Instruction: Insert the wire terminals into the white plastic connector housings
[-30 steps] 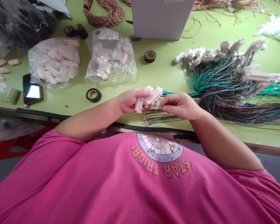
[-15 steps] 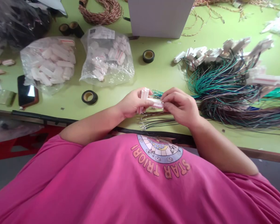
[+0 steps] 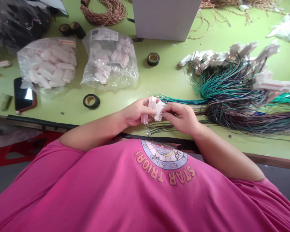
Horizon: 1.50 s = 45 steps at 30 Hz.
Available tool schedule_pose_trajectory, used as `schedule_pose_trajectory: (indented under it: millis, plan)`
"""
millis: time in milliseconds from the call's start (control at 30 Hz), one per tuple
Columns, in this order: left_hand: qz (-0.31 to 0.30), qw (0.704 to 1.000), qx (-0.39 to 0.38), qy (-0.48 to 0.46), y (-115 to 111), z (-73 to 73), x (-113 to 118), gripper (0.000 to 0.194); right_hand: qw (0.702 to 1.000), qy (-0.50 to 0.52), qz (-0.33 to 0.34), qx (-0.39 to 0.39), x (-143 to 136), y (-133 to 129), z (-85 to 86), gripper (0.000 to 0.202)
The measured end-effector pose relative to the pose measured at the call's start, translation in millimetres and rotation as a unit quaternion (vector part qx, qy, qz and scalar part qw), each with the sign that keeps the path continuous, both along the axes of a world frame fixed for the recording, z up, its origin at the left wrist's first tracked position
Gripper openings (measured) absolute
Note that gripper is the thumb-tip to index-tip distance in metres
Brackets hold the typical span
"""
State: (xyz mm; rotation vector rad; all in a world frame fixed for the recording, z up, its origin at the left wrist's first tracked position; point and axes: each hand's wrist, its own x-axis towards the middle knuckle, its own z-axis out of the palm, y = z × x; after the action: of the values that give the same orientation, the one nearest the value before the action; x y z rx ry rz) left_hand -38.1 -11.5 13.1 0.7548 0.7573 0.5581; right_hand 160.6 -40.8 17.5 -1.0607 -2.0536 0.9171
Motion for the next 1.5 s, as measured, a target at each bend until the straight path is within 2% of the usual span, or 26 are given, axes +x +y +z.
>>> schedule_pose_trajectory:
  millis: [100,167,267,467,733,933,1100,1200,1333,1500]
  plan:
    - [0.02,1.0,-0.013,0.003,2.4,-2.4,-1.1,0.044,1.0,-0.014,-0.02,0.014,0.1,-2.2,1.3,0.014]
    - [0.031,0.999,-0.017,0.01,4.0,-3.6,-2.1,0.04,0.997,-0.032,-0.058,0.034,1.0,-3.5,2.3,0.017]
    - [0.035,0.999,-0.009,0.012,5.1,-3.5,-4.0,0.045,0.991,-0.066,-0.101,0.066,3.0,-4.2,3.1,0.021]
    - [0.021,0.999,-0.002,0.034,2.7,0.0,-4.3,0.049,0.981,-0.149,-0.085,0.092,2.6,-5.1,0.9,0.026]
    - [0.035,0.998,0.023,0.051,3.5,-2.3,-3.9,0.053,0.958,-0.217,-0.061,0.177,4.6,-5.6,-4.8,0.031]
    - [0.031,0.996,0.049,0.061,2.6,-3.0,-2.0,0.04,0.936,-0.281,-0.045,0.206,2.4,-7.0,-4.4,0.033]
    - [0.049,0.988,0.089,0.114,-2.2,-5.3,1.2,0.038,0.94,-0.287,-0.03,0.184,-5.3,-9.1,-15.7,0.034]
    - [0.046,0.982,0.109,0.147,-4.3,-6.7,2.2,0.035,0.951,-0.261,-0.046,0.16,-7.8,-8.6,-20.3,0.034]
    - [0.081,0.976,0.129,0.157,-4.5,-6.2,2.4,0.033,0.973,-0.172,-0.097,0.117,-6.8,-6.3,-18.8,0.023]
    - [0.072,0.979,0.133,0.138,-5.3,-6.1,3.6,0.034,0.977,-0.168,-0.079,0.101,-10.3,-8.1,-18.3,0.024]
